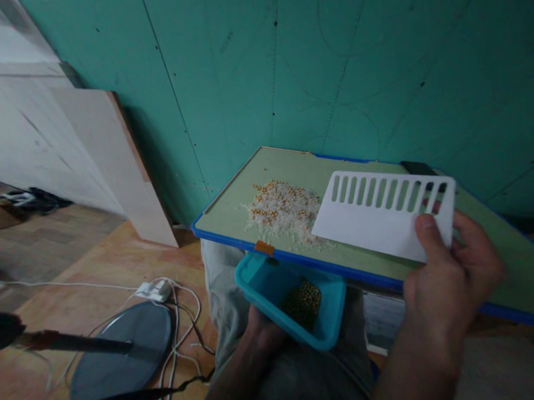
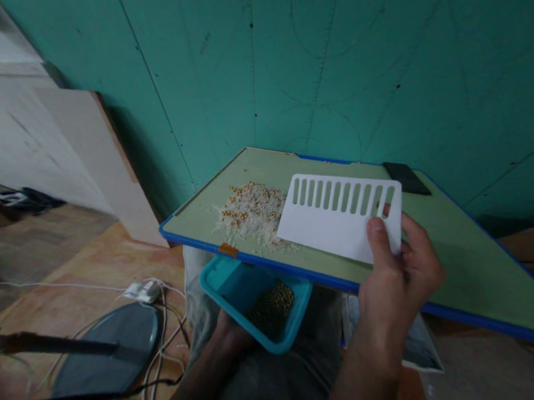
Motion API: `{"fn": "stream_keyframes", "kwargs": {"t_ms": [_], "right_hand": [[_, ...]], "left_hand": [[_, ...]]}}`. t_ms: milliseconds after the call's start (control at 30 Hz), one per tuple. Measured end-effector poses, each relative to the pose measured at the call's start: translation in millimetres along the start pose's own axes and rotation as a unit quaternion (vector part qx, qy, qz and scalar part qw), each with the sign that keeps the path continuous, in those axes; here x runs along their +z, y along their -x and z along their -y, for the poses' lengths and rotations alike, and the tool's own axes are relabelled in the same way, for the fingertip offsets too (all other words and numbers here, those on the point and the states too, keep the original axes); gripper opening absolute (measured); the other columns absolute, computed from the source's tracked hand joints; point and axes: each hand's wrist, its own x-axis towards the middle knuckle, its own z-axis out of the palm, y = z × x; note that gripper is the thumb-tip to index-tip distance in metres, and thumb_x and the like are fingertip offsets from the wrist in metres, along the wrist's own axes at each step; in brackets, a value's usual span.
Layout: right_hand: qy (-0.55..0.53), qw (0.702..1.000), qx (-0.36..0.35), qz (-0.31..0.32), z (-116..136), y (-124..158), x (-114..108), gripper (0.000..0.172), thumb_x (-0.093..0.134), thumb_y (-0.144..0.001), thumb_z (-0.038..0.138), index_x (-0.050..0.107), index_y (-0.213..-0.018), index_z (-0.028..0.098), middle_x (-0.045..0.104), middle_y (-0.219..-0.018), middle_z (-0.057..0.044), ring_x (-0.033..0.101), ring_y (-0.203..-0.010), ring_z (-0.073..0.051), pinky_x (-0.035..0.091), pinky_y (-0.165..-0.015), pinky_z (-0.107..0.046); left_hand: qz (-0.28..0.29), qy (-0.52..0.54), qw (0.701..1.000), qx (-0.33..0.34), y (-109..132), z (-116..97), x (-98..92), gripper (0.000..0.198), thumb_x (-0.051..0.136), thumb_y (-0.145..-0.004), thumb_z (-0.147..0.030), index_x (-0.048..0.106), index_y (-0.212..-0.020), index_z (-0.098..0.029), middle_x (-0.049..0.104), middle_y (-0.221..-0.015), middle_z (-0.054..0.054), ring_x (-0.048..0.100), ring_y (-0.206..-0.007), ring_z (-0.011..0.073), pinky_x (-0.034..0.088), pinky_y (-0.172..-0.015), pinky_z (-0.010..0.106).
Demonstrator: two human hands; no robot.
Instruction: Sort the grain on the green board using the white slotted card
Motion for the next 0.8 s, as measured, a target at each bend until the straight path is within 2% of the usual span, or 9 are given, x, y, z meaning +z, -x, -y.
{"fn": "stream_keyframes", "kwargs": {"t_ms": [133, 200, 300, 433, 600, 800], "right_hand": [[-0.011, 1.000, -0.001, -0.014, -1.3, 0.5, 1.9, 0.040, 0.104, -0.074, 0.036, 0.095, -0.111, 0.022, 0.093, -0.115, -0.006, 0.084, -0.106, -0.029, 0.069, -0.116, -0.056], [0.002, 1.000, -0.012, 0.000, -3.7, 0.4, -0.4, 0.044, 0.105, -0.079, 0.039, 0.094, -0.117, 0.021, 0.093, -0.119, -0.008, 0.085, -0.110, -0.029, 0.067, -0.120, -0.056], [0.028, 0.998, -0.038, 0.034, -6.9, 0.1, -5.6, 0.044, 0.103, -0.086, 0.042, 0.094, -0.123, 0.020, 0.093, -0.124, -0.010, 0.087, -0.115, -0.030, 0.067, -0.122, -0.055], [0.060, 0.996, -0.053, 0.045, -7.8, 0.3, -9.3, 0.044, 0.103, -0.090, 0.047, 0.093, -0.124, 0.021, 0.093, -0.126, -0.011, 0.088, -0.112, -0.032, 0.069, -0.117, -0.055], [0.071, 0.995, -0.047, 0.059, -6.9, 0.8, -9.5, 0.046, 0.102, -0.091, 0.050, 0.093, -0.126, 0.021, 0.093, -0.128, -0.013, 0.088, -0.110, -0.033, 0.072, -0.111, -0.056], [0.060, 0.995, -0.031, 0.072, -5.9, -0.7, -9.0, 0.046, 0.105, -0.088, 0.052, 0.093, -0.123, 0.023, 0.092, -0.122, -0.010, 0.086, -0.107, -0.031, 0.072, -0.108, -0.054]], "left_hand": [[0.015, -0.027, 1.000, -0.004, 0.9, -2.0, -4.2, 0.042, 0.068, -0.109, -0.050, 0.096, -0.109, -0.019, 0.096, -0.127, 0.022, 0.064, -0.172, 0.0462, 0.044, -0.148, 0.066], [0.037, -0.034, 0.999, -0.011, 1.0, -1.8, -5.1, 0.041, 0.074, -0.105, -0.054, 0.096, -0.105, -0.020, 0.096, -0.128, 0.023, 0.063, -0.172, 0.0468, 0.043, -0.149, 0.066], [0.055, -0.041, 0.998, -0.006, 0.4, 0.1, -5.0, 0.042, 0.078, -0.103, -0.054, 0.096, -0.112, -0.017, 0.095, -0.134, 0.024, 0.062, -0.173, 0.0447, 0.043, -0.149, 0.061], [0.035, -0.039, 0.999, -0.003, -0.1, 3.0, -1.8, 0.047, 0.069, -0.108, -0.053, 0.096, -0.118, -0.017, 0.094, -0.137, 0.023, 0.062, -0.173, 0.0454, 0.045, -0.148, 0.067], [-0.026, -0.012, 1.000, -0.002, 1.9, 5.6, 7.7, 0.059, 0.050, -0.114, -0.053, 0.096, -0.104, -0.017, 0.095, -0.130, 0.026, 0.065, -0.169, 0.0494, 0.046, -0.146, 0.072], [-0.027, -0.011, 0.999, -0.016, 6.0, 5.1, 12.7, 0.064, 0.044, -0.119, -0.055, 0.096, -0.114, -0.017, 0.096, -0.127, 0.021, 0.067, -0.168, 0.0450, 0.047, -0.145, 0.066]]}}
